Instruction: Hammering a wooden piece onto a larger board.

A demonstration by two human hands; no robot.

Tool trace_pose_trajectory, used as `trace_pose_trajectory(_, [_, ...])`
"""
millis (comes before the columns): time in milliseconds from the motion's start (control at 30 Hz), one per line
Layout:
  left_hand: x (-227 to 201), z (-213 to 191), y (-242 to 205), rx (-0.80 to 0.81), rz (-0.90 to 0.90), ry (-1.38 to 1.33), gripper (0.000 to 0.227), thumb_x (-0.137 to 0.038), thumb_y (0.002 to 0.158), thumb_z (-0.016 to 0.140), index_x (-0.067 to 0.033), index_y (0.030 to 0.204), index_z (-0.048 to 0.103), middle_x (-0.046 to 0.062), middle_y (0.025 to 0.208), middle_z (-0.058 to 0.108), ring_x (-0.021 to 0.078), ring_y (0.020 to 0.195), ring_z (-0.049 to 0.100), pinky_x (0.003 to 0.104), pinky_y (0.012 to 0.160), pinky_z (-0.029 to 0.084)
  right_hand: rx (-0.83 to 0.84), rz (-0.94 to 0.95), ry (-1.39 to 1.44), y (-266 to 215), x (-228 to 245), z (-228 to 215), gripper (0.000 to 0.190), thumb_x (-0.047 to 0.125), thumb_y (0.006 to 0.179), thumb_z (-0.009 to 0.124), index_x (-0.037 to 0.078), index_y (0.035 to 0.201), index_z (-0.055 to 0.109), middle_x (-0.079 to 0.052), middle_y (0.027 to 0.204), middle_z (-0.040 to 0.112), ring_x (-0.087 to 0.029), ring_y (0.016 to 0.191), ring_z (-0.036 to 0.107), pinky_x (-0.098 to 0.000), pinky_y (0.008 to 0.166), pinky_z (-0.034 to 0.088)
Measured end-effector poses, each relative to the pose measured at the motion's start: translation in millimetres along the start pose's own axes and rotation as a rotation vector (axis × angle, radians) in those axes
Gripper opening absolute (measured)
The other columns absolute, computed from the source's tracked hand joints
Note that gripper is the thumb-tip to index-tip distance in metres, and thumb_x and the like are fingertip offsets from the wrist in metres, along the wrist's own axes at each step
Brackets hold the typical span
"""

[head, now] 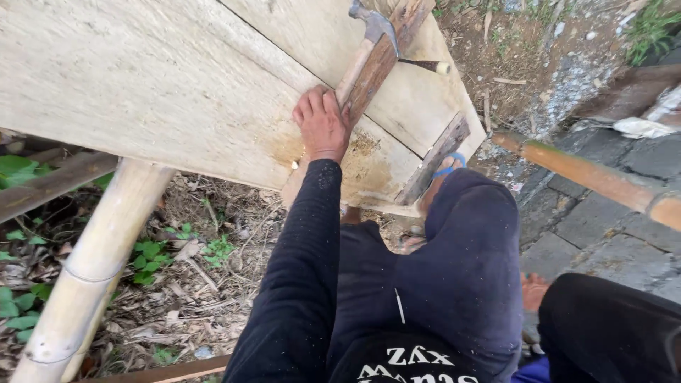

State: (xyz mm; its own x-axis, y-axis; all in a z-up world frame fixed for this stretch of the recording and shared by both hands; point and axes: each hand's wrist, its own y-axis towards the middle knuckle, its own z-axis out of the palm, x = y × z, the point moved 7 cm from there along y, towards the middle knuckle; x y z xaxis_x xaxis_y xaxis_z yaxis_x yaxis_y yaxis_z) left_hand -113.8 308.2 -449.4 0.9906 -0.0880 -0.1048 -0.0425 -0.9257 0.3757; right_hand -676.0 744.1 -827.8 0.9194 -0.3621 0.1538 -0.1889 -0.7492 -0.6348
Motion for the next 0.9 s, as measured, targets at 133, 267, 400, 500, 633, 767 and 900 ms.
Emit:
trace_pose_trajectory(133, [-13,10,3,0.009,0.005,-0.027,0.038,-0.031,0.089,0.074,-0.0061,0.114,0.060,0.013,0.129,0.055,0.0353,0.126,0.046,0.053,0.107,0.033,-0.266,-0.225,0.233,20,3,-129,0.042,0.046,0.107,0.054,0.009,0.128,0.053,-0.015,0.119,0.062,-0.030,0.104,0.066,-0.0394,0.089,0.055])
trace_pose_trajectory(267, [-7,15,-7,-0.003,-0.098,0.096,0.033,-0.027,0.094,0.066,-0.0077,0.121,0.060,0.011,0.132,0.056,0.0302,0.126,0.049,0.049,0.111,0.036,-0.447,-0.618,0.504,61,129,-308,0.043,0.045,0.107,0.053,0.008,0.130,0.051,-0.016,0.125,0.059,-0.029,0.109,0.064,-0.0375,0.093,0.054])
trace_pose_trajectory(400, [2,0,-10,-0.140,-0.305,0.134,0.040,-0.028,0.089,0.068,-0.0075,0.123,0.062,0.010,0.130,0.058,0.0288,0.121,0.052,0.050,0.107,0.036,-0.519,-1.096,0.775,24,418,-579,0.045,0.044,0.108,0.052,0.006,0.133,0.050,-0.016,0.131,0.056,-0.028,0.114,0.062,-0.0356,0.097,0.053])
trace_pose_trajectory(500, [9,0,-16,-0.196,-0.484,0.024,0.041,-0.029,0.085,0.073,-0.0093,0.120,0.064,0.009,0.129,0.060,0.0307,0.117,0.055,0.050,0.105,0.038,-0.477,-1.490,0.969,-3,559,-675,0.046,0.043,0.108,0.052,0.005,0.135,0.049,-0.016,0.136,0.055,-0.028,0.118,0.061,-0.0342,0.100,0.052])
trace_pose_trajectory(633, [-5,1,-19,-0.328,-0.504,0.181,0.038,-0.027,0.076,0.077,-0.0100,0.108,0.065,0.011,0.110,0.062,0.0305,0.104,0.060,0.048,0.093,0.042,-0.424,-1.805,0.731,91,637,-636,0.047,0.042,0.106,0.051,0.003,0.133,0.054,-0.017,0.138,0.054,-0.032,0.126,0.056,-0.0429,0.109,0.047])
trace_pose_trajectory(767, [-3,-13,-7,-0.313,-0.462,0.220,0.040,-0.026,0.071,0.076,-0.0085,0.105,0.065,0.010,0.097,0.062,0.0291,0.093,0.062,0.044,0.083,0.045,-0.476,-1.974,0.130,189,670,-543,0.041,0.037,0.096,0.062,0.008,0.124,0.063,-0.016,0.132,0.054,-0.032,0.127,0.048,-0.0522,0.112,0.035])
trace_pose_trajectory(900, [-9,-15,-10,-0.350,-0.459,0.252,0.040,-0.025,0.069,0.075,-0.0097,0.104,0.064,0.008,0.095,0.061,0.0263,0.091,0.062,0.042,0.081,0.045,-0.605,-2.029,0.032,201,678,-518,0.037,0.033,0.087,0.070,0.015,0.120,0.066,-0.010,0.130,0.054,-0.028,0.127,0.046,-0.0540,0.113,0.028])
